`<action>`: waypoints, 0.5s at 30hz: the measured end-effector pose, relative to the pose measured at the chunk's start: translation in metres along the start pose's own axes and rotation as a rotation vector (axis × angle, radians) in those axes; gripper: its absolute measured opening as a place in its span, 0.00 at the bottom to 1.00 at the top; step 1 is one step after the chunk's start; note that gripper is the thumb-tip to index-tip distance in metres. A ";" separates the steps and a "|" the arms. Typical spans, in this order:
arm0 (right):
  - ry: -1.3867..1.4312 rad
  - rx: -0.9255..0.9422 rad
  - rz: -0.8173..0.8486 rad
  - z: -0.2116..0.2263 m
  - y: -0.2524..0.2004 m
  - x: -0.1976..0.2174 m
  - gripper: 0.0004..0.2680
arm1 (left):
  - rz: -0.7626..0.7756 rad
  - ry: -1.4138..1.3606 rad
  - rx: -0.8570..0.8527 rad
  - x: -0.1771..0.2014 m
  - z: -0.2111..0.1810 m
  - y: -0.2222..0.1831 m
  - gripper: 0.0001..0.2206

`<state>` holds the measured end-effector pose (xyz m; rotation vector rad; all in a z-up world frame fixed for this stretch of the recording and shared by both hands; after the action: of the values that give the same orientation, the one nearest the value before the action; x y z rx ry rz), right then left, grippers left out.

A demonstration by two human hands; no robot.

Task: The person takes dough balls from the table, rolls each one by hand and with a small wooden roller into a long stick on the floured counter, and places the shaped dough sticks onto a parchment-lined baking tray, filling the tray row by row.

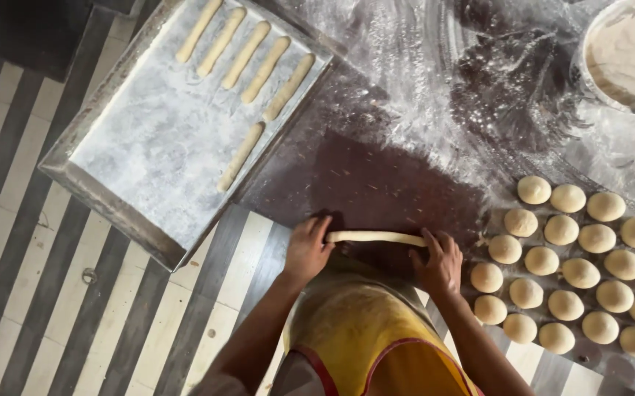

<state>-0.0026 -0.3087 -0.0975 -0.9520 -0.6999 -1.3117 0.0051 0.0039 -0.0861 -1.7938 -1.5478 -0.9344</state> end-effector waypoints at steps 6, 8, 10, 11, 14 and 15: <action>0.492 -0.113 0.137 -0.031 0.038 -0.055 0.12 | 0.307 -0.372 0.062 -0.049 0.020 0.010 0.10; 1.156 -0.316 0.279 -0.014 0.043 -0.087 0.09 | 0.315 -1.258 0.230 -0.098 0.056 -0.004 0.11; 1.270 -0.326 0.343 0.066 0.049 -0.074 0.09 | 0.244 -1.535 0.348 -0.046 0.075 -0.020 0.10; 1.386 -0.366 0.381 0.102 0.044 -0.067 0.08 | 0.204 -1.819 0.468 -0.026 0.081 -0.033 0.10; 1.200 -0.167 0.525 0.213 0.062 -0.099 0.09 | 0.072 -1.442 0.085 0.069 0.142 -0.057 0.22; 1.202 -0.164 0.525 0.257 0.072 -0.098 0.09 | 0.071 -1.440 0.083 0.109 0.147 -0.061 0.22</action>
<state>0.0765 -0.0360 -0.0755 -0.2839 0.5575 -1.1975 -0.0271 0.1942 -0.0837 -2.5465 -2.1234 0.7261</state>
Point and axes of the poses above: each hand's wrist, its own y-axis towards the middle knuckle, its own x-axis out of the back of the hand, z = x × y, the point moved 8 cm from there along y, towards the middle knuckle, and after that the axes turned 4 degrees about z, right-handed, at the moved point
